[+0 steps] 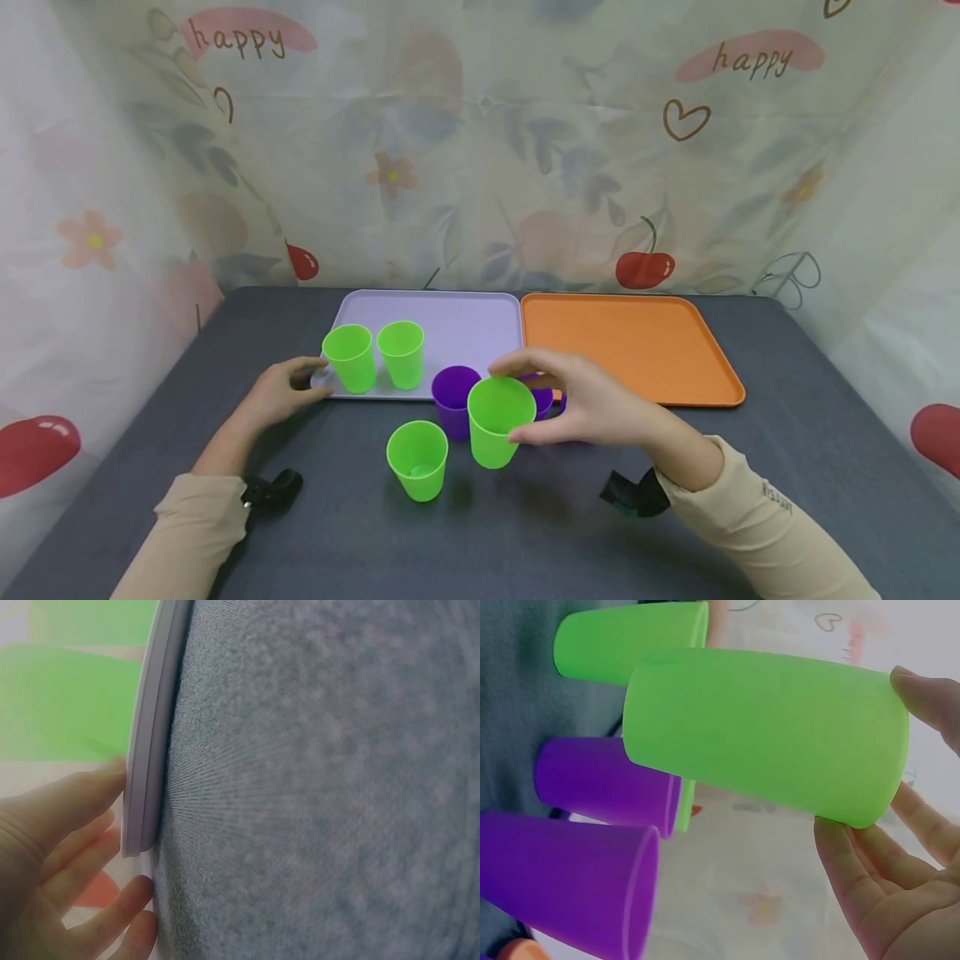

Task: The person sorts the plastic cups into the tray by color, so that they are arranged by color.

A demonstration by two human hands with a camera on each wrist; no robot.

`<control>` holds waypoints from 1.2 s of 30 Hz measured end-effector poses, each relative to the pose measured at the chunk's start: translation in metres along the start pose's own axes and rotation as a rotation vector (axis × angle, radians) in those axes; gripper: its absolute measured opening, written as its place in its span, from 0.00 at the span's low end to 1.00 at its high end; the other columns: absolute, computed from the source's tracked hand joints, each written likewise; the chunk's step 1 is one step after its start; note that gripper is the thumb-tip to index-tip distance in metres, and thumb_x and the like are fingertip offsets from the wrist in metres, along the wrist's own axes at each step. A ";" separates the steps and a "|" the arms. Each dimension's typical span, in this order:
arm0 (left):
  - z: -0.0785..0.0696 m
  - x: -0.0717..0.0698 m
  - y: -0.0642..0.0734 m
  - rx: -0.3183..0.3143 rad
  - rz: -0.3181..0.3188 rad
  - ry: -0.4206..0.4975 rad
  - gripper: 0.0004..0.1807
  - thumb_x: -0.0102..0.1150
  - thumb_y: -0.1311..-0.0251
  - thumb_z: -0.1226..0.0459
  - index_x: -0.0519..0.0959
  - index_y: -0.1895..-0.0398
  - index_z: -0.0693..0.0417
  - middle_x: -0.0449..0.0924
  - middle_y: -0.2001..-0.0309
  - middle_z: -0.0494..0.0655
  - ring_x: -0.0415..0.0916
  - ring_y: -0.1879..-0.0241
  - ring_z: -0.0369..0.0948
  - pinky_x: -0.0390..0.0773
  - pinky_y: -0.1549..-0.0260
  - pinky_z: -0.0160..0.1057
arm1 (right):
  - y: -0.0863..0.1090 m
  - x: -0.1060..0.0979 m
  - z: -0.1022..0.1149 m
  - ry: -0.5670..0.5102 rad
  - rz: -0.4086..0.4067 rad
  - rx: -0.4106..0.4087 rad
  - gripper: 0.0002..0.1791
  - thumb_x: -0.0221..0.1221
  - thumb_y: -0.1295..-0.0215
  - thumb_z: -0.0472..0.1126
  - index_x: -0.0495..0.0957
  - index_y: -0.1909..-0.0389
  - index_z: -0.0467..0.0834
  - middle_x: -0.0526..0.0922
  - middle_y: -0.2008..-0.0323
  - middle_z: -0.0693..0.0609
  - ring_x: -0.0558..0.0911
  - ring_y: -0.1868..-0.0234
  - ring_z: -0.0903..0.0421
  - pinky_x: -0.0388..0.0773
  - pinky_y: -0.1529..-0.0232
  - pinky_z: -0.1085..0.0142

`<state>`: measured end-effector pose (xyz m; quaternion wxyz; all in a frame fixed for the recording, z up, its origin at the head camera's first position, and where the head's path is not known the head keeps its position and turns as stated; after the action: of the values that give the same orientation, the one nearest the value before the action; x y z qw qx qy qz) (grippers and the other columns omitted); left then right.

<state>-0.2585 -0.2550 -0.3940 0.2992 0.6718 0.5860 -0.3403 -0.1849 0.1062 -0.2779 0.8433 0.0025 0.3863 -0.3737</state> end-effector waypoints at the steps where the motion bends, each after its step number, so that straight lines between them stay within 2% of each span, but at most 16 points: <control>1: 0.000 0.000 0.000 0.000 -0.001 -0.001 0.30 0.62 0.43 0.56 0.71 0.42 0.64 0.70 0.43 0.70 0.70 0.44 0.63 0.71 0.49 0.59 | -0.001 -0.002 0.000 -0.004 -0.002 -0.006 0.30 0.70 0.52 0.37 0.72 0.45 0.39 0.79 0.49 0.48 0.80 0.48 0.55 0.77 0.46 0.64; 5: 0.001 0.000 -0.001 -0.004 -0.003 -0.001 0.29 0.61 0.43 0.57 0.71 0.42 0.64 0.70 0.42 0.70 0.70 0.44 0.63 0.71 0.48 0.59 | -0.006 -0.010 0.000 -0.013 -0.024 -0.008 0.30 0.70 0.53 0.36 0.72 0.46 0.39 0.80 0.49 0.47 0.79 0.46 0.54 0.75 0.44 0.62; 10: -0.002 0.000 0.000 -0.021 0.005 0.001 0.29 0.61 0.43 0.57 0.71 0.42 0.64 0.69 0.42 0.71 0.69 0.43 0.64 0.71 0.49 0.59 | -0.011 -0.021 -0.001 -0.017 -0.044 0.030 0.30 0.70 0.53 0.36 0.72 0.46 0.40 0.80 0.49 0.50 0.78 0.45 0.56 0.74 0.43 0.64; 15: -0.002 0.000 0.000 -0.021 0.004 -0.002 0.29 0.61 0.43 0.56 0.71 0.42 0.64 0.69 0.42 0.71 0.69 0.43 0.64 0.72 0.49 0.59 | -0.019 -0.028 -0.002 -0.045 -0.049 0.023 0.29 0.69 0.52 0.34 0.72 0.46 0.39 0.78 0.48 0.49 0.78 0.45 0.56 0.74 0.42 0.64; 25: 0.000 0.001 0.000 -0.021 0.009 0.001 0.29 0.61 0.43 0.56 0.71 0.41 0.63 0.69 0.41 0.70 0.69 0.42 0.63 0.71 0.48 0.59 | -0.043 -0.045 -0.004 -0.007 -0.113 0.031 0.30 0.70 0.53 0.35 0.72 0.46 0.40 0.78 0.48 0.48 0.77 0.46 0.54 0.74 0.43 0.60; 36: 0.002 0.001 0.000 -0.017 0.002 0.014 0.29 0.61 0.43 0.56 0.71 0.42 0.63 0.69 0.41 0.70 0.69 0.42 0.63 0.71 0.48 0.59 | -0.063 -0.055 -0.022 0.009 -0.150 0.082 0.30 0.69 0.52 0.36 0.72 0.46 0.40 0.77 0.46 0.46 0.77 0.45 0.52 0.74 0.42 0.60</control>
<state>-0.2590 -0.2555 -0.3959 0.3012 0.6722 0.5901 -0.3304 -0.2625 0.1018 -0.2390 0.8104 0.0097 0.3734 -0.4515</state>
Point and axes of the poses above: each hand's wrist, its own y-axis away from the middle knuckle, its own x-axis out of the palm, z = x × y, the point moved 4 cm from there along -y, towards the middle knuckle
